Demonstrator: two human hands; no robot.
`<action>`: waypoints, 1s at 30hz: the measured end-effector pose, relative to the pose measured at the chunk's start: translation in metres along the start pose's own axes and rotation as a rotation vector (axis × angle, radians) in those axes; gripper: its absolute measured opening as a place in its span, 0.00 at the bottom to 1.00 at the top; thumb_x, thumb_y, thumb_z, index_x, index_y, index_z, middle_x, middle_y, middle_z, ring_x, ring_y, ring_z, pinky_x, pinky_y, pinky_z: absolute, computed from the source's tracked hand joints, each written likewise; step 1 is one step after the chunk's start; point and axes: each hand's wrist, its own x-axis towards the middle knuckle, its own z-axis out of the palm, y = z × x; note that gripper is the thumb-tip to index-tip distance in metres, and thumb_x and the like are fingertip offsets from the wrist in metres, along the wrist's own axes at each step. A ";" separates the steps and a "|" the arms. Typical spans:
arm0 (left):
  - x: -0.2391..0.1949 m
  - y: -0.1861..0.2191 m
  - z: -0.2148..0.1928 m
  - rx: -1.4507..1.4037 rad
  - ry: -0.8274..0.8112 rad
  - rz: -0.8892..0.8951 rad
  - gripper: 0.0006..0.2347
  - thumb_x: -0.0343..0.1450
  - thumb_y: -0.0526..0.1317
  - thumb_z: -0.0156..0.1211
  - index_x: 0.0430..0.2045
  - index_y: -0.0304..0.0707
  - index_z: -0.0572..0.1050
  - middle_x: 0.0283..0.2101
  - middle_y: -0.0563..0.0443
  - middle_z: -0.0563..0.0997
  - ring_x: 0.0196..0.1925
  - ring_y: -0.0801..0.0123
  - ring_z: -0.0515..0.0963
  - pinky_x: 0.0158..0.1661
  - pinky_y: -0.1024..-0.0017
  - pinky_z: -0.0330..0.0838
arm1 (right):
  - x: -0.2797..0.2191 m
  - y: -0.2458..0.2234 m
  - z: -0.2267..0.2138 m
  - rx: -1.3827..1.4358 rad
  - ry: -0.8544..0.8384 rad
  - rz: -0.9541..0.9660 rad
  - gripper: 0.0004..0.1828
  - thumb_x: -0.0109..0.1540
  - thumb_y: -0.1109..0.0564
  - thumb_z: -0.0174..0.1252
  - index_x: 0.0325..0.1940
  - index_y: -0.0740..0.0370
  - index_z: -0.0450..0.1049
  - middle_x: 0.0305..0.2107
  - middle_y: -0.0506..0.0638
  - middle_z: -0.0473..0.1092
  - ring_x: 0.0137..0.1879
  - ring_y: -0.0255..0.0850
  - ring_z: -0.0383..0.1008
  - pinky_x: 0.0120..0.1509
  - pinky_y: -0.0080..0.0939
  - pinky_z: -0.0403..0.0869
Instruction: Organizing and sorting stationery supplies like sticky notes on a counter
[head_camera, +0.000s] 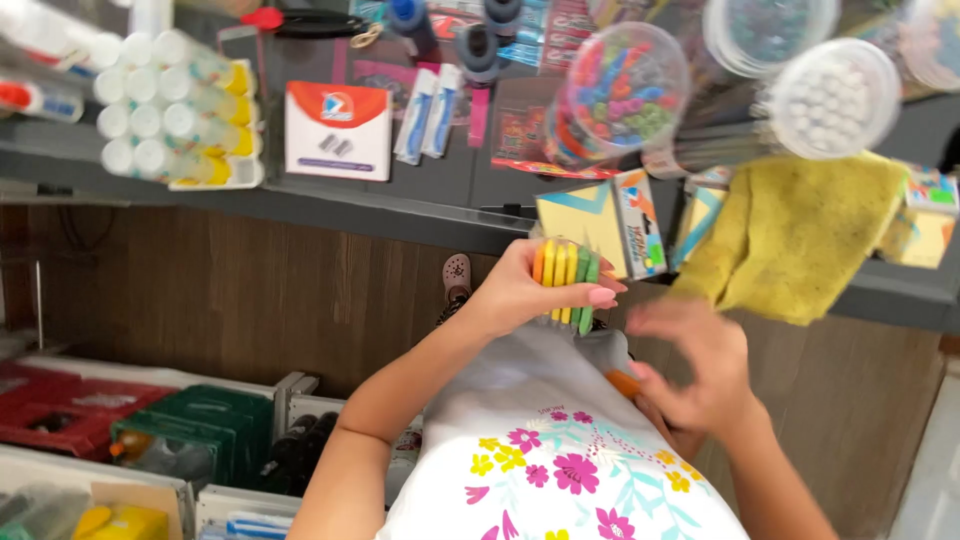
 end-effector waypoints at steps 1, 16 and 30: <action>-0.003 0.004 -0.003 -0.005 0.013 0.013 0.15 0.64 0.30 0.81 0.40 0.22 0.82 0.39 0.34 0.89 0.39 0.62 0.90 0.43 0.68 0.87 | -0.003 -0.013 0.000 0.004 -0.014 -0.012 0.27 0.57 0.36 0.68 0.52 0.54 0.83 0.48 0.45 0.81 0.56 0.49 0.83 0.64 0.50 0.78; -0.014 0.007 -0.011 0.024 0.179 0.039 0.18 0.66 0.37 0.76 0.45 0.26 0.79 0.45 0.37 0.88 0.46 0.69 0.87 0.51 0.73 0.85 | 0.008 -0.053 0.028 0.332 -0.086 0.722 0.18 0.73 0.48 0.52 0.36 0.60 0.77 0.21 0.47 0.67 0.19 0.32 0.59 0.22 0.35 0.59; 0.028 -0.054 -0.018 -0.362 0.339 0.184 0.14 0.76 0.49 0.69 0.49 0.41 0.78 0.42 0.48 0.85 0.43 0.71 0.89 0.44 0.73 0.87 | 0.073 -0.052 0.060 0.258 0.236 0.015 0.10 0.72 0.57 0.58 0.47 0.66 0.80 0.41 0.56 0.70 0.51 0.49 0.69 0.64 0.53 0.69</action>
